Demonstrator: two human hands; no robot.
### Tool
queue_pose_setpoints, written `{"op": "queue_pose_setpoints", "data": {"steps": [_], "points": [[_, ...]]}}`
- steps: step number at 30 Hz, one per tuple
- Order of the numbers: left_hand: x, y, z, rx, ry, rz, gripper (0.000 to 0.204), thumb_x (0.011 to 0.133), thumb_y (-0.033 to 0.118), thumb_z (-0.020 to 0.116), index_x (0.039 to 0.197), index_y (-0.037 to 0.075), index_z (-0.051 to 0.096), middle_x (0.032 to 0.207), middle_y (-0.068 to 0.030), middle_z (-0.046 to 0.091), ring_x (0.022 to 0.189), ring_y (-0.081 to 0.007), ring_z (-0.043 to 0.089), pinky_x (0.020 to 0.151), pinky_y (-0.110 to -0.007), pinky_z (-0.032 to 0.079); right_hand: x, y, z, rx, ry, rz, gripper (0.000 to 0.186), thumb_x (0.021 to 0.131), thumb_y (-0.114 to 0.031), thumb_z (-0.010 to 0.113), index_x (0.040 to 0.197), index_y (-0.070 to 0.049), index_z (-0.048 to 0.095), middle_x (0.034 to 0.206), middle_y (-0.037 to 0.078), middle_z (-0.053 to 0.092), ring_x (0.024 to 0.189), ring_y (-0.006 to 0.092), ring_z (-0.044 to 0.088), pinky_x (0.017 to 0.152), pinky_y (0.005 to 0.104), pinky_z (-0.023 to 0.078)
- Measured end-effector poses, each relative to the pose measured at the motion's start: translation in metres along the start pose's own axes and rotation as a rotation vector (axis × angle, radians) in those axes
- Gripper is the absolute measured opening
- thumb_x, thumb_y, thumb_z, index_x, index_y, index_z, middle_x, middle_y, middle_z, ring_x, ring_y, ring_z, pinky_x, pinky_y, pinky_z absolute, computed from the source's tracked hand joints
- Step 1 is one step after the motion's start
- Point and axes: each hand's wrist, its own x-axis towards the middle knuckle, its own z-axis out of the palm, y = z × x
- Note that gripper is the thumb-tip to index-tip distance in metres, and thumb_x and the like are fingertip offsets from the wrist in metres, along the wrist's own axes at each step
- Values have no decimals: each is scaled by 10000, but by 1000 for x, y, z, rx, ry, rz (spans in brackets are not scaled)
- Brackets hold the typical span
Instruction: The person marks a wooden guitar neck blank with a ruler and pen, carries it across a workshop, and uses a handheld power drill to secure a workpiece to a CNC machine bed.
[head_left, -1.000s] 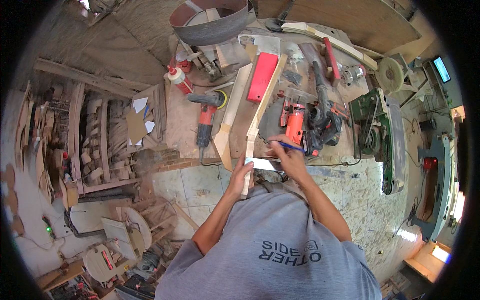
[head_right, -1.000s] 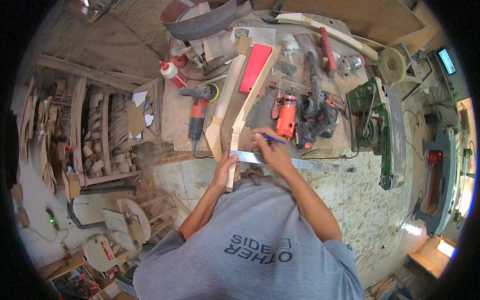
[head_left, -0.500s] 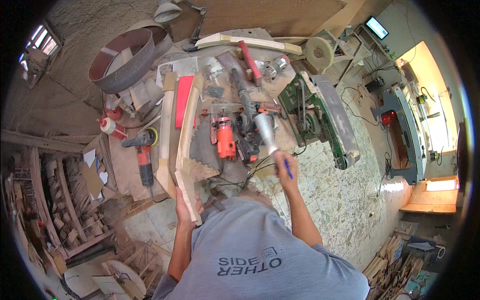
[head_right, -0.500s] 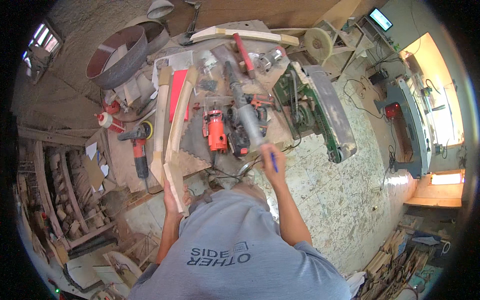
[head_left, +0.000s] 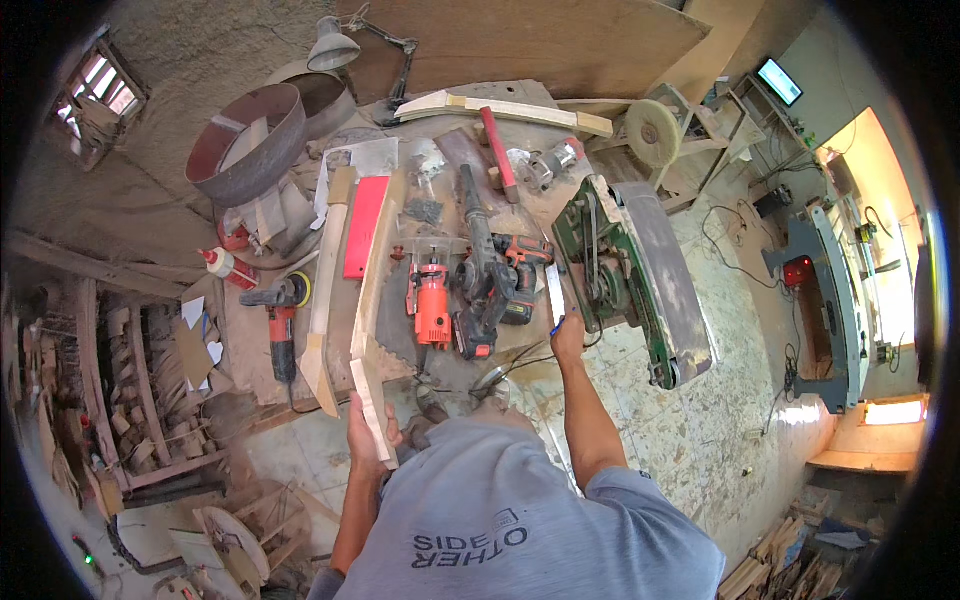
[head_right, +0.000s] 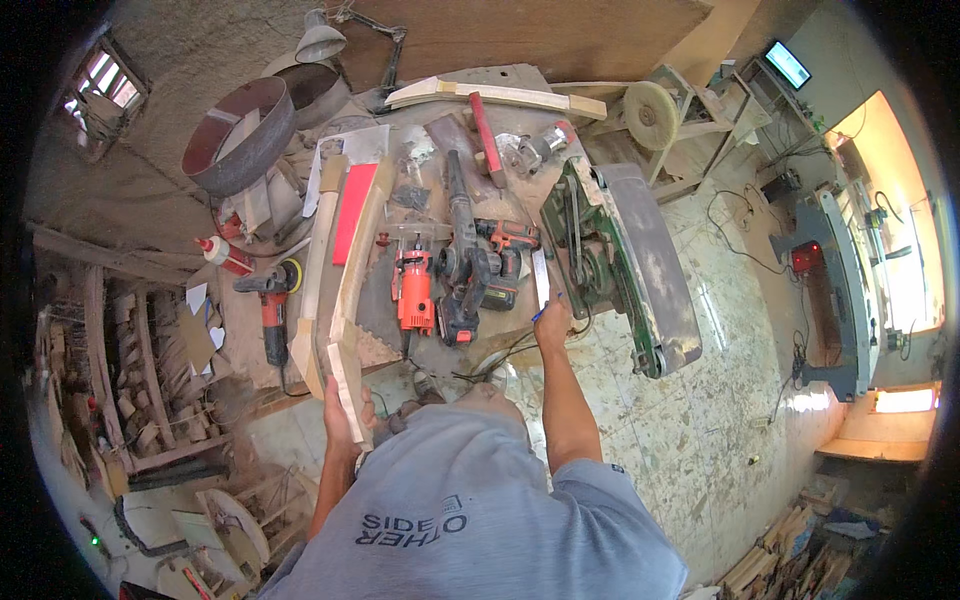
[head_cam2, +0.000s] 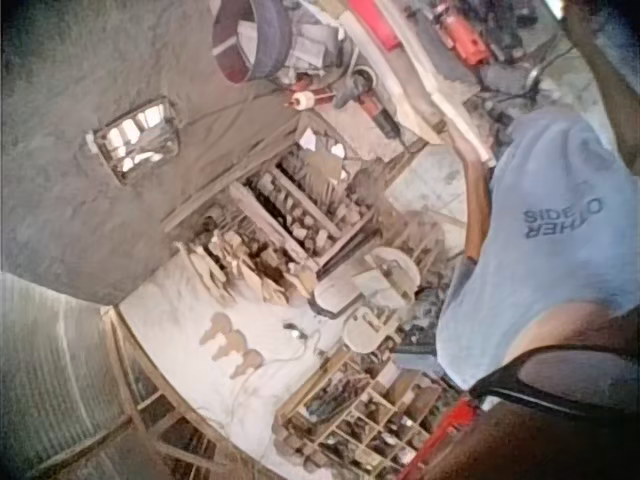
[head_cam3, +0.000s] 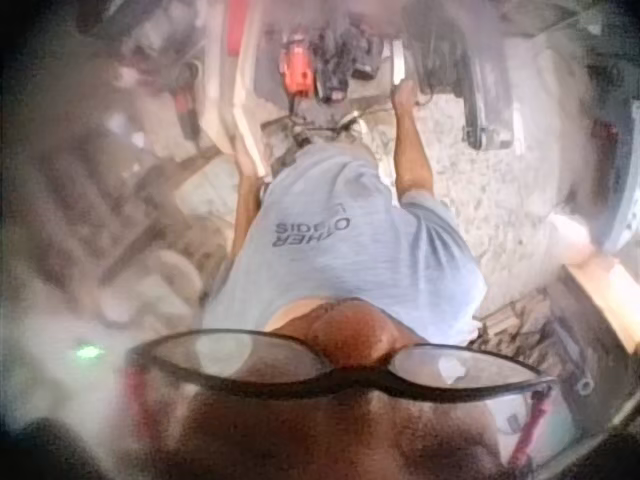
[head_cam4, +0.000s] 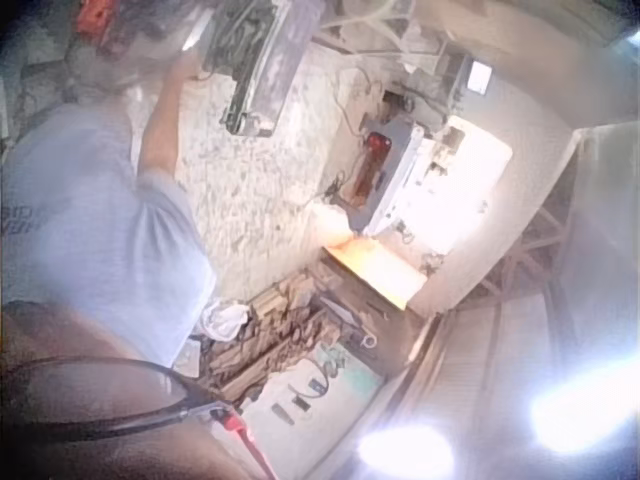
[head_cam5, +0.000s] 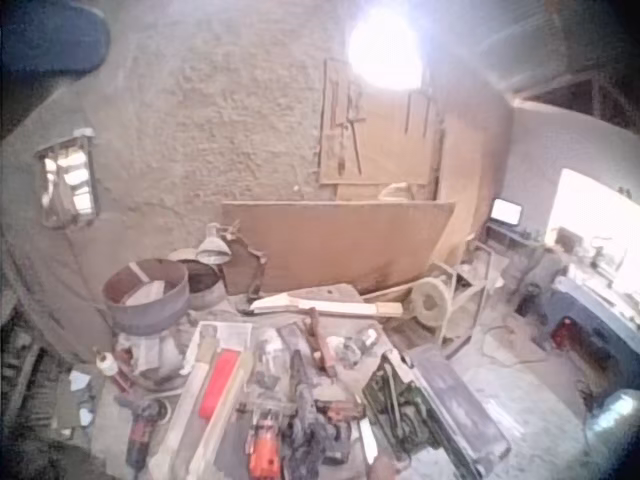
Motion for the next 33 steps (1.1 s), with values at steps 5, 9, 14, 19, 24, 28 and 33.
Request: {"op": "queue_pose_setpoints", "data": {"steps": [5, 9, 14, 19, 24, 28, 33], "points": [[-6, -16, 18, 72, 117, 30, 596, 1033, 654, 388, 1068, 99, 600, 759, -45, 599, 464, -148, 495, 402, -317, 417, 49, 18, 60, 68, 91, 96, 151, 881, -16, 582, 962, 69, 676, 903, 324, 686, 906, 507, 672, 750, 577, 509], [4, -19, 38, 164, 165, 4, 716, 1009, 716, 337, 952, 66, 631, 604, -37, 528, 422, -168, 441, 404, -328, 370, 100, 70, 84, -101, -34, -146, 196, 965, -82, 539, 975, 65, 667, 926, 287, 675, 876, 457, 670, 768, 551, 522], [-15, -18, 51, 48, 80, 27, 642, 1045, 672, 315, 1096, 91, 583, 732, -41, 539, 477, -153, 428, 431, -321, 356, 103, -26, 42, -119, -103, -130, 338, 989, -62, 519, 1288, 64, 616, 1021, 311, 685, 926, 482, 682, 778, 548, 527], [-13, -23, 48, -122, -47, -19, 520, 1082, 597, 315, 1220, 144, 529, 881, -54, 553, 586, -168, 480, 491, -317, 392, 37, -107, -40, 527, 140, -78, 357, 1061, -181, 532, 1343, 21, 616, 1028, 172, 724, 881, 286, 702, 783, 410, 555], [-14, -16, 54, -154, -161, -56, 476, 1067, 592, 399, 1206, 158, 537, 897, -53, 559, 711, -191, 533, 633, -333, 453, -51, -185, -91, 848, -302, -140, 291, 1062, -218, 600, 1220, 10, 688, 1026, 90, 730, 836, 125, 674, 745, 258, 540], [-7, -20, 50, -153, -242, -139, 476, 1059, 592, 415, 1211, 158, 537, 915, -41, 563, 806, -193, 554, 740, -363, 469, -89, -256, -118, 1200, -660, 146, 261, 1028, -156, 644, 1184, 49, 682, 1074, 123, 730, 911, 159, 706, 831, 277, 581], [-4, -18, 48, -144, -317, -143, 465, 1067, 579, 396, 1221, 164, 540, 939, -28, 566, 847, -198, 565, 776, -385, 480, -112, -283, -113, 1207, -693, 123, 240, 978, -79, 699, 1176, 57, 683, 1074, 123, 729, 947, 181, 719, 866, 305, 602]]}}
